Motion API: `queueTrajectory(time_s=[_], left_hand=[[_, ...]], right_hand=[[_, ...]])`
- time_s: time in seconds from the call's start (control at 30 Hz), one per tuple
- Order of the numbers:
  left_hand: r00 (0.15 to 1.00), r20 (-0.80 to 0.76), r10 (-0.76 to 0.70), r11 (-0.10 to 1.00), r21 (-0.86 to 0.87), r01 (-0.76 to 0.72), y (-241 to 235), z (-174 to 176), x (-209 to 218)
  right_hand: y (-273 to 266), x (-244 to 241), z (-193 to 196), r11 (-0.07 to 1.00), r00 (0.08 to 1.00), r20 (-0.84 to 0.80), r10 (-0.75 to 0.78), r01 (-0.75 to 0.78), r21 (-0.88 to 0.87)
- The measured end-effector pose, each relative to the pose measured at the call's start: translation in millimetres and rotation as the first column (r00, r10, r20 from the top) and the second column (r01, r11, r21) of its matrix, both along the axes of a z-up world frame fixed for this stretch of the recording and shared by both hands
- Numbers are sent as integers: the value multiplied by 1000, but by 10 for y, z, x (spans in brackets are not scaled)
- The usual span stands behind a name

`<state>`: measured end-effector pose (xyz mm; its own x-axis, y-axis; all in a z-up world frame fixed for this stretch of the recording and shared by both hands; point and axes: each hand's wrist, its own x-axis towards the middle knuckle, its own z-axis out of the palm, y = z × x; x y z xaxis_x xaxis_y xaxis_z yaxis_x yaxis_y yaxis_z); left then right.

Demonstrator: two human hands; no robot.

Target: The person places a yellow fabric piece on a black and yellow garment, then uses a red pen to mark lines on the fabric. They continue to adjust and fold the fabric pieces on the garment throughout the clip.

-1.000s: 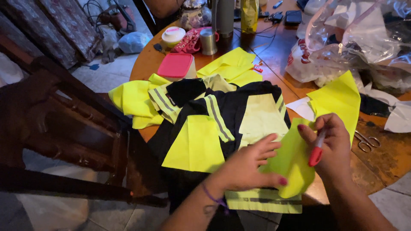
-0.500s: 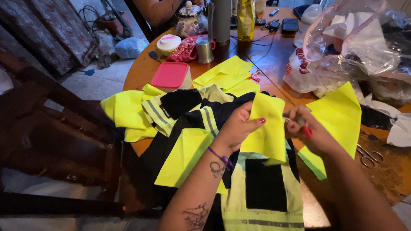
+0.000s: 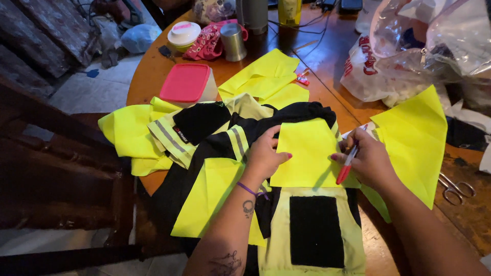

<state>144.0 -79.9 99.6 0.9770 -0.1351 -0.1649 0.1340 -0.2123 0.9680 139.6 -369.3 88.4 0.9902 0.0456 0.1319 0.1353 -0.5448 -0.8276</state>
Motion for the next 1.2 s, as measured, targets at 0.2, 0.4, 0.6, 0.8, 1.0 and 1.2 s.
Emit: queueTrajectory(time_s=[0.2,0.4,0.6,0.8,1.0,1.2], left_hand=[[1000,19,6,908,419,-13,-2,147,-76],[977,205,-52,865,499,-59,-58,151,-90],[958,279,-68,853,515,-90,-49,125,-77],[977,200,-73,819,572,-56,-36,138,-74],[951,281,-127,787,613,-76,-19,34,-86],[762,506,-403,731,680,-65,-96,105,-175]], right_hand=[[54,-34,47,977,992,-98,-78,56,-207],[107,-86,220,957,974,-170,-149,99,-272],[87,-55,111,943,966,-144,-215,167,-286],[75,-53,146,934,952,-184,-246,182,-306],[81,-81,309,898,934,-276,-226,90,-431],[153,-119,155,911,995,97,-22,60,-408]])
